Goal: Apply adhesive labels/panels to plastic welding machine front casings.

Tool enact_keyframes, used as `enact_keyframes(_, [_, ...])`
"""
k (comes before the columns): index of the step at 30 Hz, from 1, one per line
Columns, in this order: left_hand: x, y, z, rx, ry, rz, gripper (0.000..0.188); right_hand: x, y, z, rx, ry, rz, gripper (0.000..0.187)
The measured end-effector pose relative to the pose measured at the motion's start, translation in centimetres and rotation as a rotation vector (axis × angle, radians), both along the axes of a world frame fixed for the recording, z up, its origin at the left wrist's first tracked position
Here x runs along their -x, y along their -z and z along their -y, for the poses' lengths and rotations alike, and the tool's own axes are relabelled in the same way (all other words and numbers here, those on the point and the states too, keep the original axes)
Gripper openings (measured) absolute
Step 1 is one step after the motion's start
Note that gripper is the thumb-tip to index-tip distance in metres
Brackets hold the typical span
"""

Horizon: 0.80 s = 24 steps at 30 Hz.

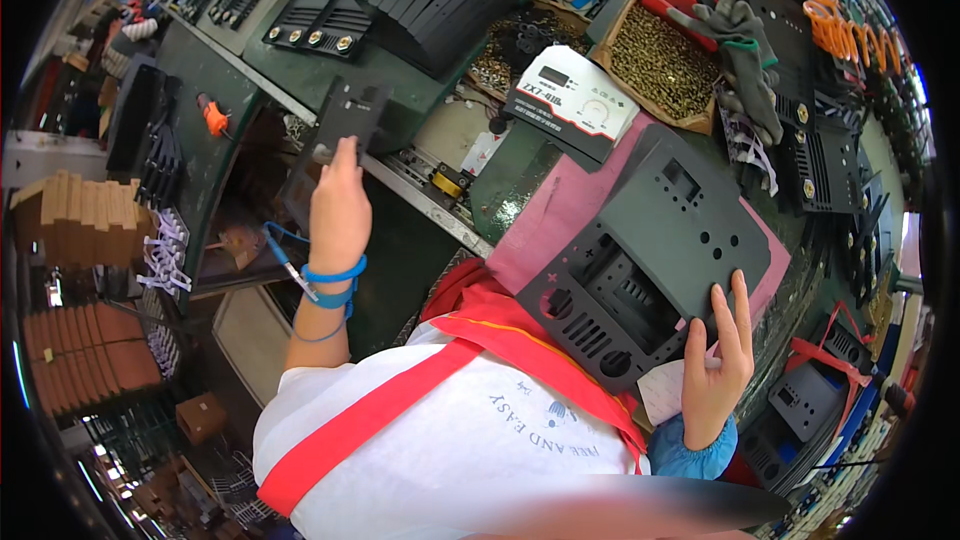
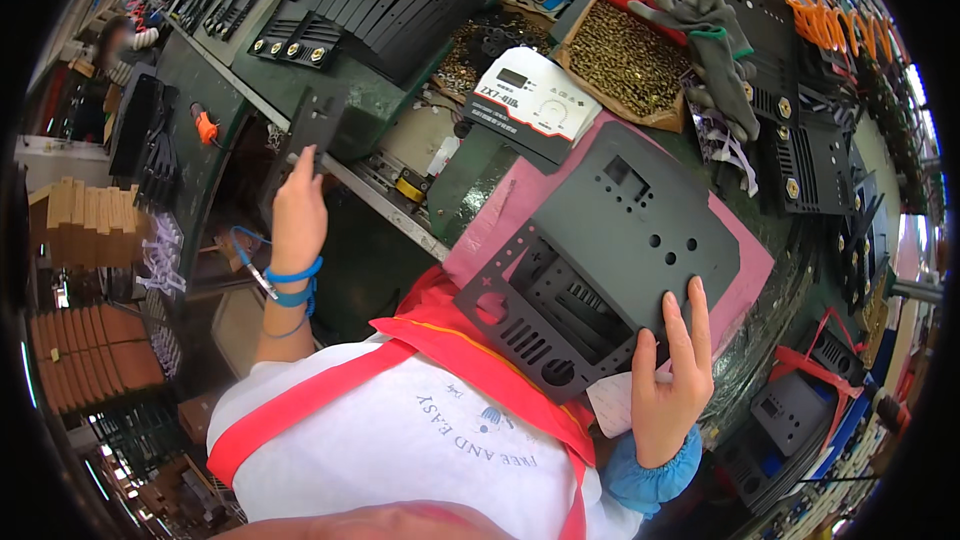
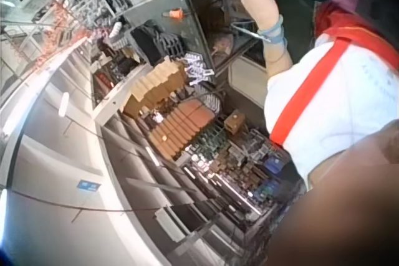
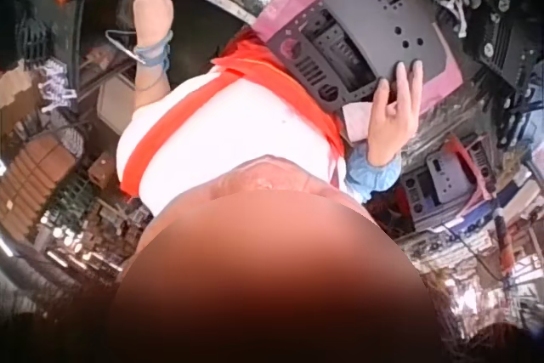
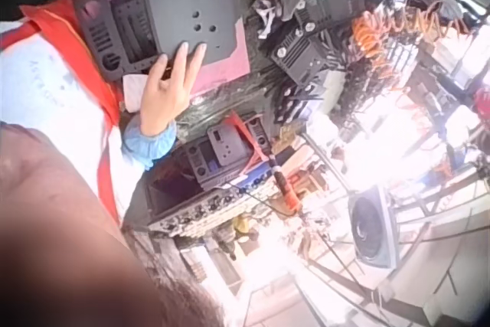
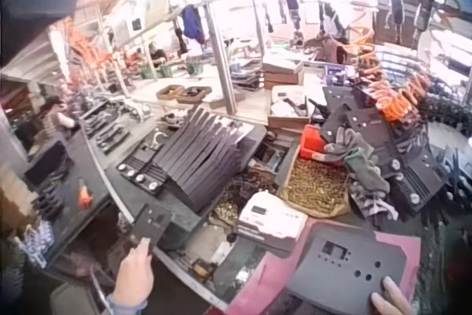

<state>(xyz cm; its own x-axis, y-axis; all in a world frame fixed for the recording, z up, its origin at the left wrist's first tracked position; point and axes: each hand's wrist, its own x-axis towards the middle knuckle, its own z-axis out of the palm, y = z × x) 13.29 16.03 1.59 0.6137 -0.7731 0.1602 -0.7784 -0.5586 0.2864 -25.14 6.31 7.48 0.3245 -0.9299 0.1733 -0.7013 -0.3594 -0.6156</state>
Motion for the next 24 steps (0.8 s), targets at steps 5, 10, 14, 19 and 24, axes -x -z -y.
enact_keyframes(5, [-1.3, 7.2, 2.5, -0.097, 0.075, 0.174, 0.048, 0.3, 0.3, 0.0, -0.050, 0.005, 0.045, 0.038])
enact_keyframes(10, [-3.5, 8.4, 4.7, -0.208, 0.089, 0.092, 0.041, 0.4, 0.3, 0.0, -0.074, 0.027, 0.033, 0.037])
enact_keyframes(14, [-0.9, 6.1, 7.5, -0.023, 0.135, 0.226, 0.042, 0.4, 0.0, -0.3, -0.090, 0.067, 0.012, 0.035])
enact_keyframes(19, [5.8, 3.6, 13.7, 0.221, 0.941, -0.031, 0.046, 0.9, -0.1, -0.1, -0.078, 0.125, 0.025, 0.031])
enact_keyframes(24, [5.7, 5.7, 17.5, 0.115, 1.035, -0.150, 0.039, 1.1, -0.2, 0.4, -0.010, 0.078, 0.043, 0.029])
